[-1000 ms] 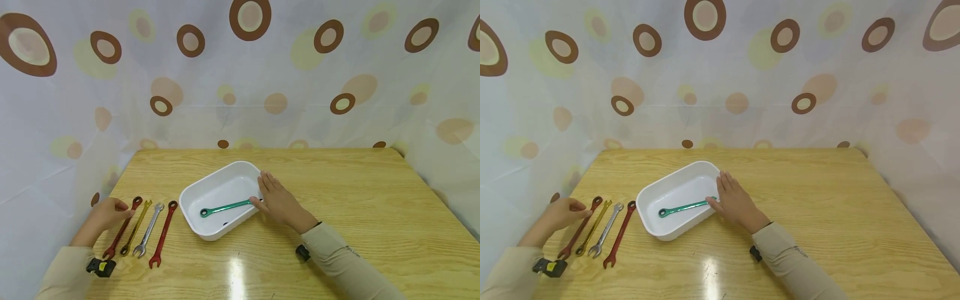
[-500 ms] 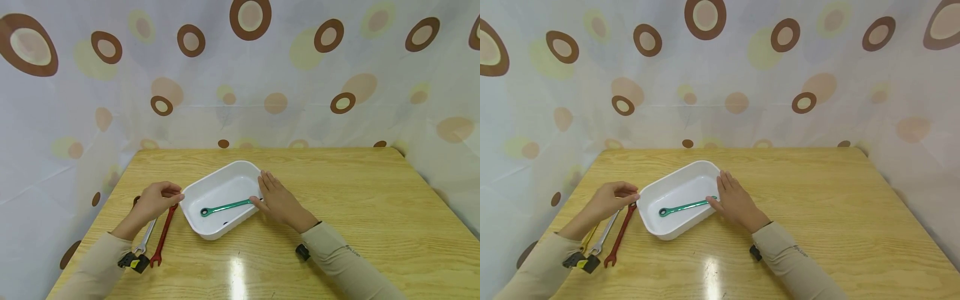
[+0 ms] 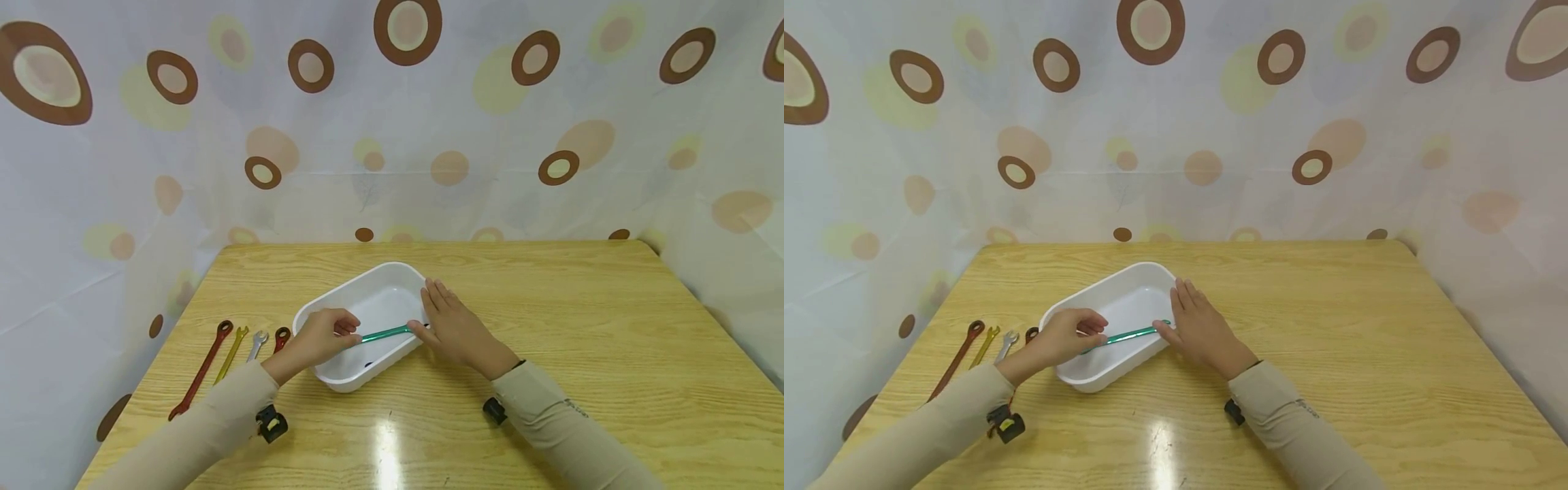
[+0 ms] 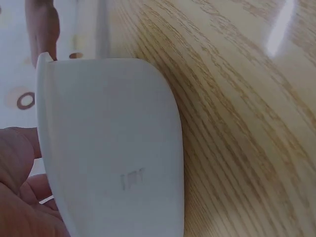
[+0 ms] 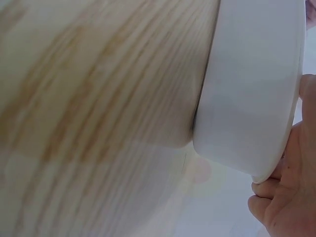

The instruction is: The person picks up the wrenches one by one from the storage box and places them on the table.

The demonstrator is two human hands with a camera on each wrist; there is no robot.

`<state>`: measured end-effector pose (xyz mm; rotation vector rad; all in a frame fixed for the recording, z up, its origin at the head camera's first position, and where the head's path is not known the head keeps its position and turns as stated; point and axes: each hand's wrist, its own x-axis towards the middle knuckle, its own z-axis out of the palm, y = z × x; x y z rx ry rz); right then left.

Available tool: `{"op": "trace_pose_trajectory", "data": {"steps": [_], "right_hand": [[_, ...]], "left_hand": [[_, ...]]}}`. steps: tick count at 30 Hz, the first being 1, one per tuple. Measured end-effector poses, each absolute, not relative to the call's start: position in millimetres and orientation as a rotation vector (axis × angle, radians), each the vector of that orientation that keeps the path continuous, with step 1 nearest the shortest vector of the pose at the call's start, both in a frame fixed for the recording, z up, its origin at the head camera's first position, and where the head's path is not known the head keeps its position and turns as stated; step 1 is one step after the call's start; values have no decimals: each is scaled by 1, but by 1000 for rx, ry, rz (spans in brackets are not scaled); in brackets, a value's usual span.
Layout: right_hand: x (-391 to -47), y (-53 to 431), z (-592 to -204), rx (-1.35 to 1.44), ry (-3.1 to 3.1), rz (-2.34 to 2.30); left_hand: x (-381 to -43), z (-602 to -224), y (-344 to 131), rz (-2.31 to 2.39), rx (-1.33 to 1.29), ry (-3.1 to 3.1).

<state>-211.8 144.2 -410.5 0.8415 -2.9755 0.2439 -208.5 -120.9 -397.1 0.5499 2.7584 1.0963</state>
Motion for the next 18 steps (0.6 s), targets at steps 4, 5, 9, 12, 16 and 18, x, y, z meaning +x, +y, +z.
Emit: {"op": "trace_pose_trajectory", "data": {"steps": [4, 5, 9, 12, 16, 18], "right_hand": [[-213, 144, -411, 830, -2973, 234], [-213, 144, -411, 828, -2971, 238], [-213, 144, -411, 824, -2972, 240], [-213, 144, -411, 836, -2959, 239], [-212, 145, -413, 850, -2934, 239], [-212, 144, -413, 849, -2932, 238]], "left_hand": [[-215, -403, -111, 1020, 605, 2761], [-216, -403, -109, 1006, 597, 2761], [-222, -410, -100, 948, 569, 2771], [-225, -416, -95, 935, 565, 2770], [-227, -423, -90, 929, 577, 2779], [-229, -426, -88, 918, 593, 2800]]}}
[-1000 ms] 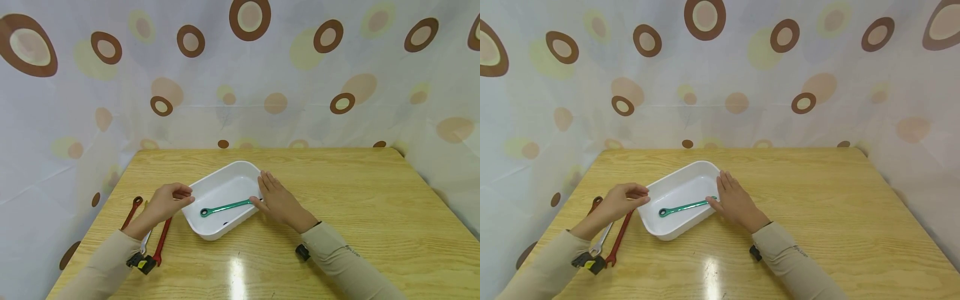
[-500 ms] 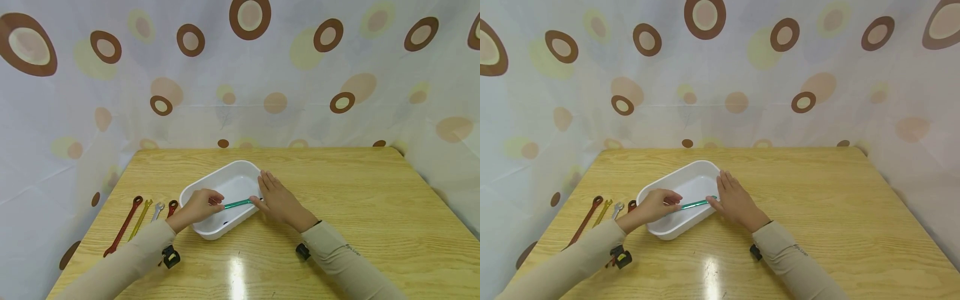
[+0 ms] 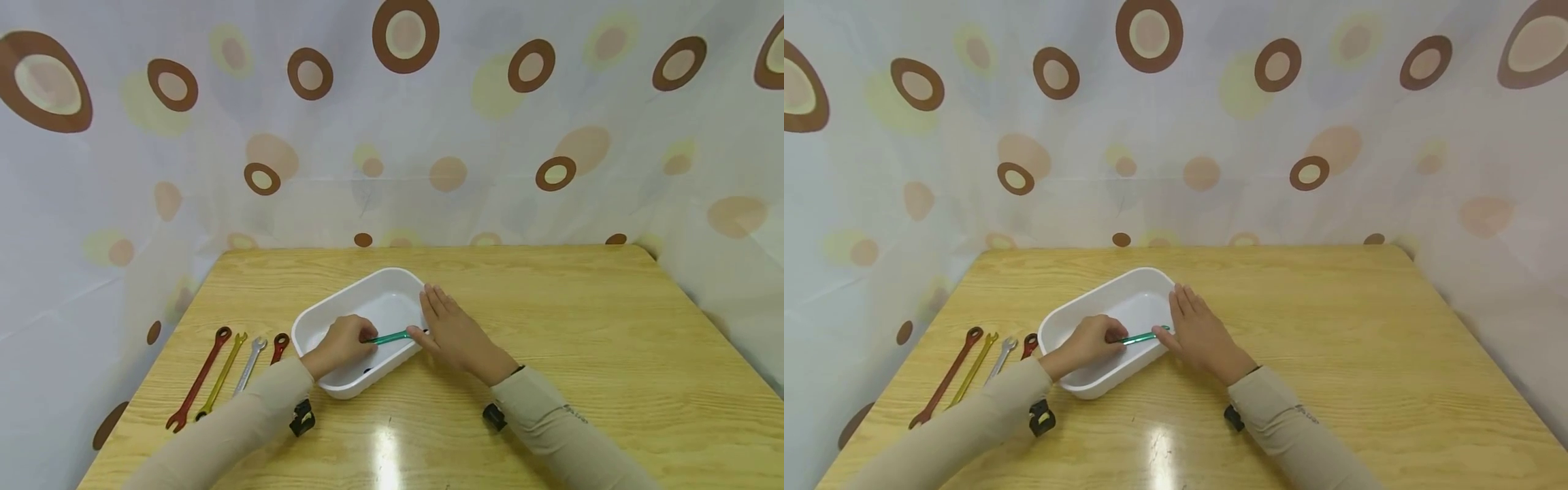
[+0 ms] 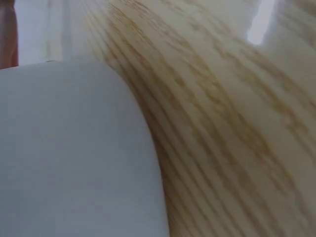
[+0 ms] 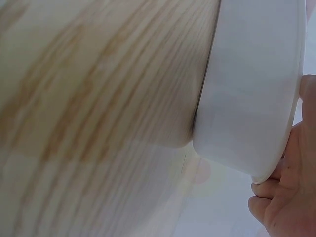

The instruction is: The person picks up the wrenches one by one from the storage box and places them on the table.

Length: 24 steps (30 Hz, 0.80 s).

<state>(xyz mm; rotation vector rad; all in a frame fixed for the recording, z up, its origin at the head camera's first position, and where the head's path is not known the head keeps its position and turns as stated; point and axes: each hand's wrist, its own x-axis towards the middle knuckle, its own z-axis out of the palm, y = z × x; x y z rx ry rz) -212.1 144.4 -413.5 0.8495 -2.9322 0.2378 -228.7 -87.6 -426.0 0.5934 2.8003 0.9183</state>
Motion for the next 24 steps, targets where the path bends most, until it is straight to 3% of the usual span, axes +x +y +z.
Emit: {"op": "trace_pose_trajectory", "data": {"steps": [17, 24], "right_hand": [[-214, 144, -413, 848, -2938, 260], [-213, 144, -411, 856, -2944, 247]], "left_hand": [[-230, -434, -82, 781, 723, 2844], [-231, -432, -81, 862, 619, 2761]]}}
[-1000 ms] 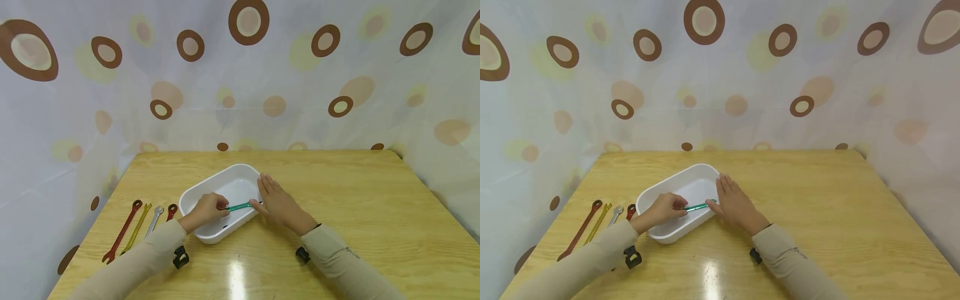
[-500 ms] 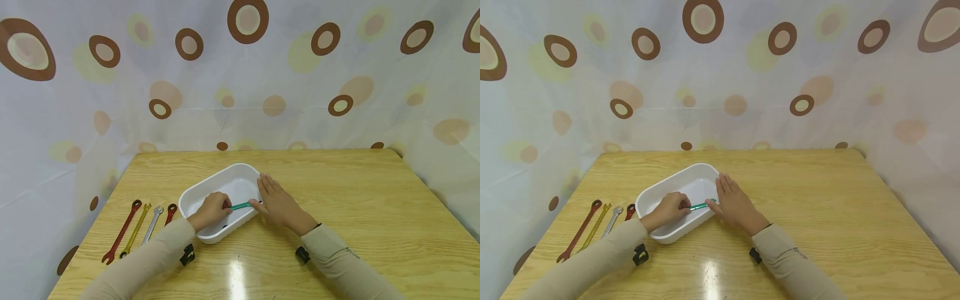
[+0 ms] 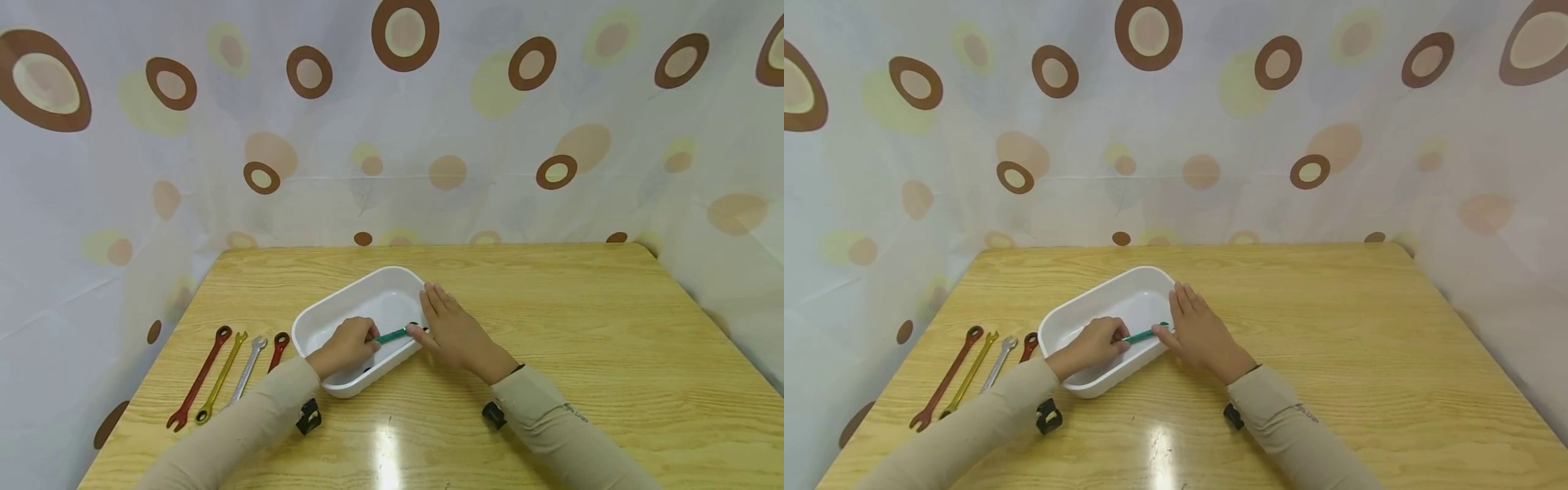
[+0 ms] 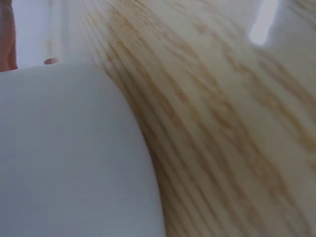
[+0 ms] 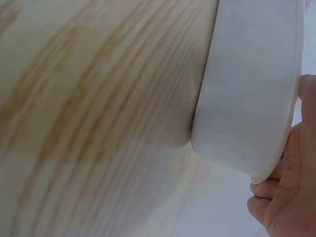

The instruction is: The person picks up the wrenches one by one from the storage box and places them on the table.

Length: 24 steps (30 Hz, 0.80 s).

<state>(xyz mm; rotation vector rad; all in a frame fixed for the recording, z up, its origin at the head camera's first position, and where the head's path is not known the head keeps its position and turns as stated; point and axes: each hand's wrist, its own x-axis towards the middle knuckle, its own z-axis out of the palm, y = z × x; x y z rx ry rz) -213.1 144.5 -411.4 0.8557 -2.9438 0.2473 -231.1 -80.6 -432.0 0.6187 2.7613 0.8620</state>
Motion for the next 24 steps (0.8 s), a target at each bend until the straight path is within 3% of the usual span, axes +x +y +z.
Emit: {"op": "trace_pose_trajectory", "data": {"steps": [24], "right_hand": [[-212, 143, -409, 848, -2962, 242]], "left_hand": [[-229, -422, -83, 958, 566, 2734]]}}
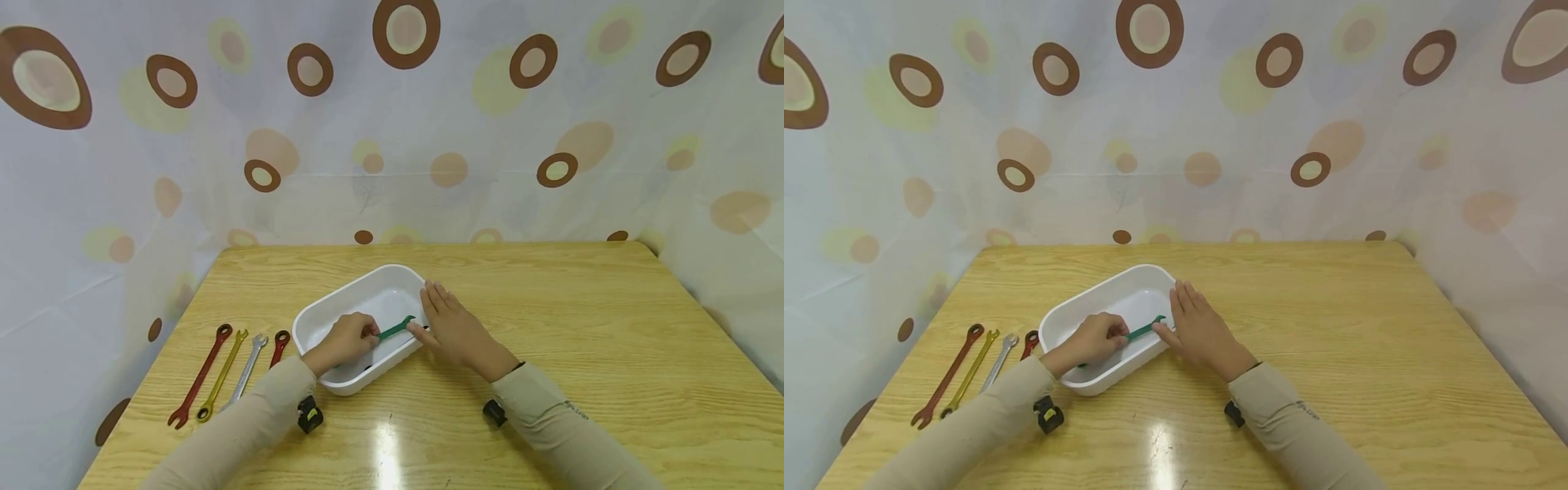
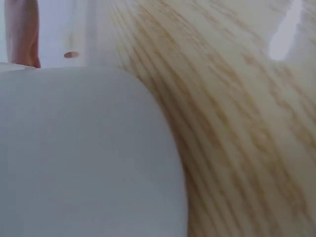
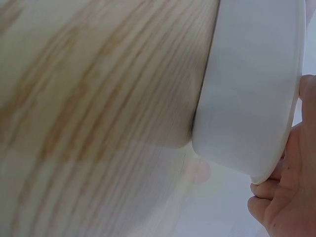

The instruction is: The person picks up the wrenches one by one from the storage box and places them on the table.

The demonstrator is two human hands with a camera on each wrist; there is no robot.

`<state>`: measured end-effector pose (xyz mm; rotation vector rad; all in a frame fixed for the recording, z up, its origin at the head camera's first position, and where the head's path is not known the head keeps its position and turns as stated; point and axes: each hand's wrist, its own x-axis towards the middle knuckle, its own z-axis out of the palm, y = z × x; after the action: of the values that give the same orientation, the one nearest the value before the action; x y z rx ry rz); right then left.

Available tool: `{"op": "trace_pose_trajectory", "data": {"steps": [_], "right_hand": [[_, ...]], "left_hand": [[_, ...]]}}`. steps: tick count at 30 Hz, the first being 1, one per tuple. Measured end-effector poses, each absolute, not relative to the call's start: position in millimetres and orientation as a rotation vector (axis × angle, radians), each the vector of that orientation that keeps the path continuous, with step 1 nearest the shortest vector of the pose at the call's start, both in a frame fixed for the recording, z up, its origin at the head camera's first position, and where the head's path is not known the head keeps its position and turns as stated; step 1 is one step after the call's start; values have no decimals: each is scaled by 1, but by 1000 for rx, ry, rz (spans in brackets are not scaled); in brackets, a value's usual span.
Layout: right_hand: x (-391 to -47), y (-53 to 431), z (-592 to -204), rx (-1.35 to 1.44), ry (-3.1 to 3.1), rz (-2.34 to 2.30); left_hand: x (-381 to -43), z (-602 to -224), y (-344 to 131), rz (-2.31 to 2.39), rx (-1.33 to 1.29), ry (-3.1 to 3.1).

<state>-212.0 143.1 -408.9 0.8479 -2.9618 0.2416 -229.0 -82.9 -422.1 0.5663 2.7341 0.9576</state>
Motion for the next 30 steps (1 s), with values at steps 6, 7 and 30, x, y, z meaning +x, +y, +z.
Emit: {"op": "trace_pose_trajectory", "data": {"steps": [6, 7, 30], "right_hand": [[-212, 142, -408, 827, -2980, 225], [-212, 142, -408, 826, -2982, 226], [-214, 144, -411, 866, -2960, 257]], "left_hand": [[-230, -411, -84, 984, 550, 2789], [-229, -408, -85, 987, 542, 2798], [-218, -362, -157, 1268, 214, 2792]]}}
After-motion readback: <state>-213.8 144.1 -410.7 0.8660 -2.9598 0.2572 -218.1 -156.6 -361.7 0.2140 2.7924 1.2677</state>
